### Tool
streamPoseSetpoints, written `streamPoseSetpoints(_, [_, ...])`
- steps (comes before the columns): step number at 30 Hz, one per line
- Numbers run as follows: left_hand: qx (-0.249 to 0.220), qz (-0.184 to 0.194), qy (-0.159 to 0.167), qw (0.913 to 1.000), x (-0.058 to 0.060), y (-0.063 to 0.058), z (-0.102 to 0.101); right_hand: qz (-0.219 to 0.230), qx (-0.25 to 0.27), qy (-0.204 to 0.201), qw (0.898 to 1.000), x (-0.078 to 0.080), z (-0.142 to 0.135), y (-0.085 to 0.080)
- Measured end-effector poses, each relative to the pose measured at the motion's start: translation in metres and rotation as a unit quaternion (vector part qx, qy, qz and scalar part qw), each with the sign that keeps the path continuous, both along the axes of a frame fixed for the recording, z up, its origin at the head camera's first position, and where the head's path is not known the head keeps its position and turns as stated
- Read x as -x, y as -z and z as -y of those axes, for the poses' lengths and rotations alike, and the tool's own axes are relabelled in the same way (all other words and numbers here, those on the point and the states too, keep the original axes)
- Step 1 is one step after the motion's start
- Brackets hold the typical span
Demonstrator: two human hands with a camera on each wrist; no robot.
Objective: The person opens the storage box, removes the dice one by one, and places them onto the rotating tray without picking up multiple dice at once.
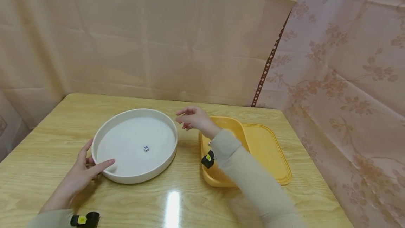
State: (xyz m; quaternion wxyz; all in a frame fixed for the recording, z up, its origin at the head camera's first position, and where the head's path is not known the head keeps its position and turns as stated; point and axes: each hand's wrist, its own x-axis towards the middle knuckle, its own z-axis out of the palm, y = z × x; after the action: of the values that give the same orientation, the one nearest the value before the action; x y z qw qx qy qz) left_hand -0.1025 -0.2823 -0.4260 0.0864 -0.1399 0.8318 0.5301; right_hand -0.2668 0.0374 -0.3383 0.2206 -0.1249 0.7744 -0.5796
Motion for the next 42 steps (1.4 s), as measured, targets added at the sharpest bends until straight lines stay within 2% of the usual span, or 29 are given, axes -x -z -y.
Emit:
streamPoseSetpoints(10, [-0.006,0.005,-0.005,1.0000,0.000,0.001,-0.001,0.000,-0.021,0.023,1.000,0.005,-0.047,-0.002])
streamPoseSetpoints(18, [-0.003,0.008,-0.010,0.9999,-0.001,0.003,0.001,0.001,-0.023,0.036,0.999,0.005,-0.075,0.001])
streamPoseSetpoints(32, [-0.004,-0.001,-0.001,1.0000,-0.002,0.004,0.000,0.026,-0.021,0.042,0.999,0.005,-0.101,0.010])
streamPoseSetpoints(42, [0.003,-0.003,-0.004,1.0000,-0.001,0.004,-0.001,0.048,-0.035,0.032,0.998,0.008,-0.111,0.027])
